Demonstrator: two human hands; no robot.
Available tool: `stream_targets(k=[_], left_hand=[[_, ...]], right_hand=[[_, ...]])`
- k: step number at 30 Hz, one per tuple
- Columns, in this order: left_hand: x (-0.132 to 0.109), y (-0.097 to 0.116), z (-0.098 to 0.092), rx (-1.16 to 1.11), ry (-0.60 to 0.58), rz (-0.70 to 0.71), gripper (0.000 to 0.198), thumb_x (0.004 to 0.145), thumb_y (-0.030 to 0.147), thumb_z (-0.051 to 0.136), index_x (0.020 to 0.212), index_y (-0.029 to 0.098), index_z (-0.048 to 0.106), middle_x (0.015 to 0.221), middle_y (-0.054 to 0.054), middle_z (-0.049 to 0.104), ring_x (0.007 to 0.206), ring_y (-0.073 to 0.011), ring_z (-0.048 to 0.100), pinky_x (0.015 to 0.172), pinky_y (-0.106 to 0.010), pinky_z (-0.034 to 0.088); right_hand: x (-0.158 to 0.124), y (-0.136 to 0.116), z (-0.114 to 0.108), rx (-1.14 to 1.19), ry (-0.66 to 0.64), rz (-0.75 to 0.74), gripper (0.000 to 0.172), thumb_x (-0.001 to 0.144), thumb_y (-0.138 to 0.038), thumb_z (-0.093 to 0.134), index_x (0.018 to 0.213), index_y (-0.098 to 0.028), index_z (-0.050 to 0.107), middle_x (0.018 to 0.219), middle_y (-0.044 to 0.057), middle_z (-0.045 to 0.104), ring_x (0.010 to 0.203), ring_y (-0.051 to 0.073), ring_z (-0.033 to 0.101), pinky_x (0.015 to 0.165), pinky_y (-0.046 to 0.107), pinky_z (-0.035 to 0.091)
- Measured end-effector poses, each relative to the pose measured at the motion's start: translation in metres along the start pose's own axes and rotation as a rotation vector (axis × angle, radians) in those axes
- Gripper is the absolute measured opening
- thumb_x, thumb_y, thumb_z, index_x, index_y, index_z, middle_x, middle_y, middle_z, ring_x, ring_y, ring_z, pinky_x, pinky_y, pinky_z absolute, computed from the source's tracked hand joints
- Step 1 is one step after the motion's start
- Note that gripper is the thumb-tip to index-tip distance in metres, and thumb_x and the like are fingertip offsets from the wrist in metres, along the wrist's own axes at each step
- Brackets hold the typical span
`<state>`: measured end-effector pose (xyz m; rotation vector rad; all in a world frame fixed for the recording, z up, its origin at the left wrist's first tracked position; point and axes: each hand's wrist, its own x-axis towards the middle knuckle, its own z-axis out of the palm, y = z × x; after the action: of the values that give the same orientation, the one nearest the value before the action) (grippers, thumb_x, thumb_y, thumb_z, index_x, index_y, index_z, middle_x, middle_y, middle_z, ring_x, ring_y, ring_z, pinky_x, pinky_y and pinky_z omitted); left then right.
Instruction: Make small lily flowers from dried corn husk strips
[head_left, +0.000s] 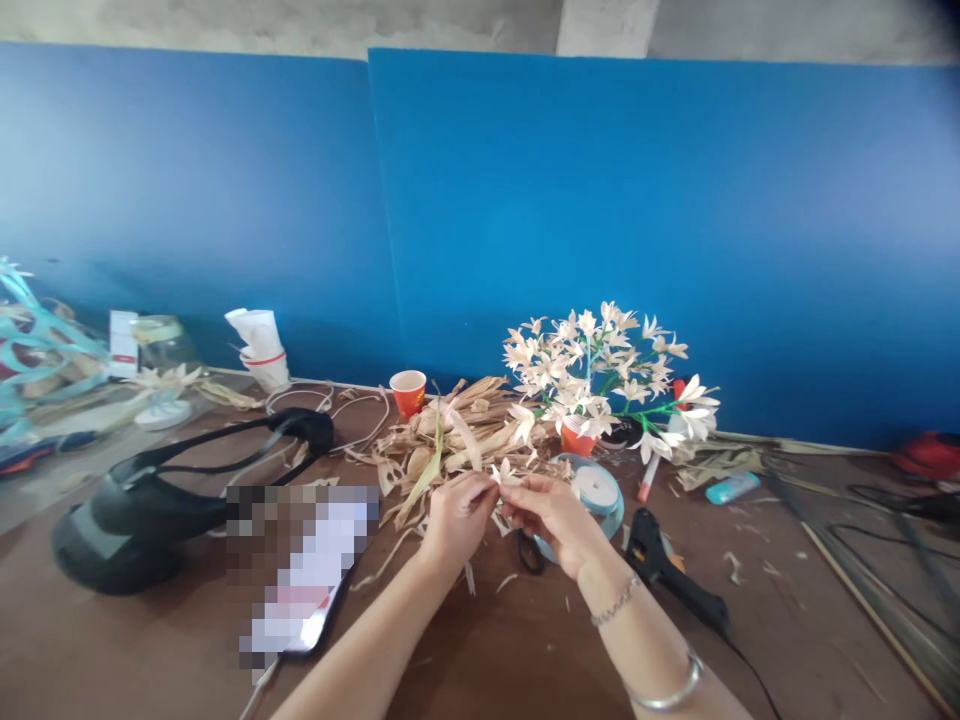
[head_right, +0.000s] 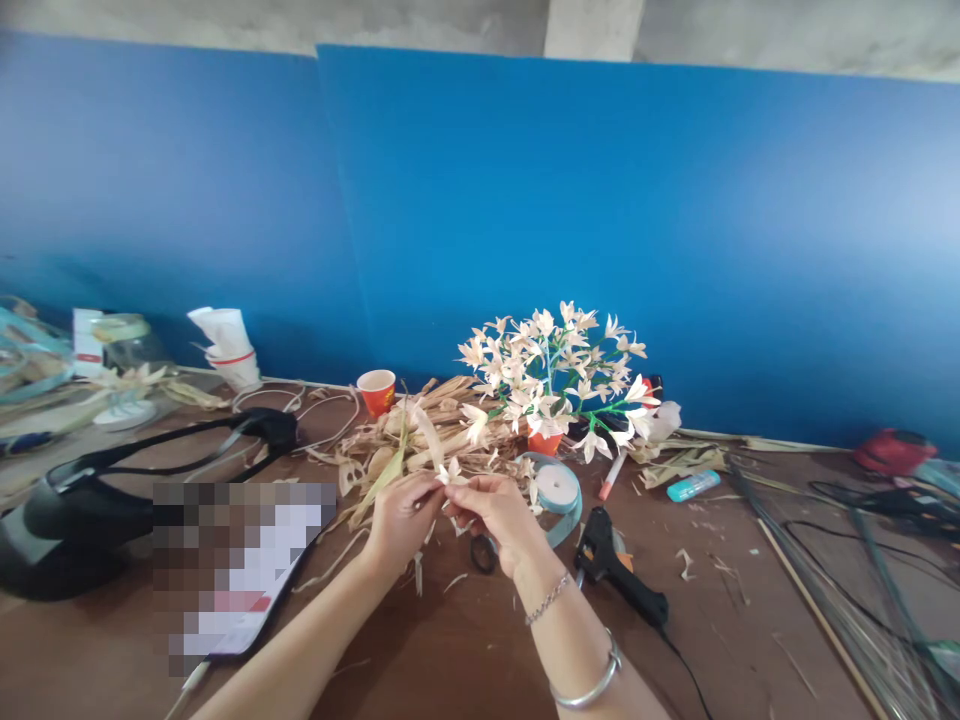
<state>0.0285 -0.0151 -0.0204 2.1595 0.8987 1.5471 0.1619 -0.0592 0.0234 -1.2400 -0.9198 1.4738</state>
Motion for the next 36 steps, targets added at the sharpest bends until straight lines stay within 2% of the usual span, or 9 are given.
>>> stream_targets(k=[4,9,15,24,26,31,36], left_hand=[[0.000,0.000,-0.001,-0.002,0.009,-0.021,0.013,0.075,0.014,0.054,0.064,0.016,0.061,0.064,-0.003,0.065,0.059,-0.0110,0.059,0.058,-0.019,0.044],[0.001,0.001,-0.002,-0.036,-0.004,-0.020,0.013,0.074,0.012,0.054,0.063,0.015,0.061,0.063,-0.002,0.064,0.058,-0.0107,0.058,0.057,-0.019,0.044],[0.001,0.005,-0.004,-0.084,-0.027,-0.026,0.012,0.072,0.010,0.053,0.064,0.016,0.061,0.064,-0.002,0.064,0.058,-0.0113,0.058,0.058,-0.020,0.045],[0.002,0.011,-0.007,-0.071,-0.049,0.026,0.012,0.072,0.012,0.053,0.063,0.016,0.060,0.062,-0.001,0.062,0.059,-0.0107,0.056,0.059,-0.020,0.044],[0.002,0.011,-0.007,-0.030,-0.035,0.006,0.012,0.073,0.013,0.052,0.064,0.016,0.060,0.063,-0.002,0.062,0.058,-0.0106,0.056,0.058,-0.020,0.043],[0.001,0.011,-0.007,0.075,-0.013,-0.042,0.014,0.073,0.015,0.050,0.061,0.016,0.058,0.059,-0.001,0.059,0.054,-0.0097,0.051,0.054,-0.019,0.040],[-0.002,0.010,-0.006,0.077,-0.045,-0.040,0.013,0.073,0.013,0.050,0.065,0.016,0.059,0.062,-0.001,0.059,0.058,-0.0104,0.052,0.057,-0.020,0.040]], right_hand=[[-0.003,-0.005,0.001,-0.146,0.021,-0.041,0.025,0.064,-0.037,0.065,0.068,-0.013,0.060,0.060,0.002,0.064,0.049,0.008,0.052,0.043,0.018,0.030],[-0.004,-0.009,0.002,-0.195,0.118,-0.082,0.013,0.063,-0.026,0.060,0.062,-0.014,0.056,0.052,-0.003,0.058,0.043,0.006,0.045,0.041,0.017,0.026],[-0.003,-0.009,0.001,-0.196,0.091,-0.098,0.009,0.062,-0.024,0.057,0.061,-0.015,0.056,0.049,-0.004,0.053,0.042,0.005,0.042,0.040,0.018,0.025],[-0.006,-0.014,-0.001,-0.276,0.061,-0.113,0.010,0.064,-0.025,0.054,0.064,-0.016,0.052,0.055,-0.002,0.055,0.045,0.007,0.044,0.041,0.017,0.025],[-0.008,-0.015,-0.003,-0.354,0.120,-0.201,0.009,0.066,-0.025,0.054,0.066,-0.017,0.050,0.054,-0.004,0.052,0.047,0.007,0.043,0.042,0.018,0.027],[-0.019,-0.015,0.003,-0.796,0.305,-0.616,0.011,0.071,-0.026,0.053,0.065,-0.019,0.049,0.054,-0.005,0.046,0.051,0.009,0.044,0.050,0.020,0.033],[-0.026,-0.005,0.018,-1.189,0.457,-0.809,0.006,0.074,-0.021,0.051,0.069,-0.019,0.055,0.058,-0.001,0.052,0.056,0.012,0.047,0.055,0.023,0.031]])
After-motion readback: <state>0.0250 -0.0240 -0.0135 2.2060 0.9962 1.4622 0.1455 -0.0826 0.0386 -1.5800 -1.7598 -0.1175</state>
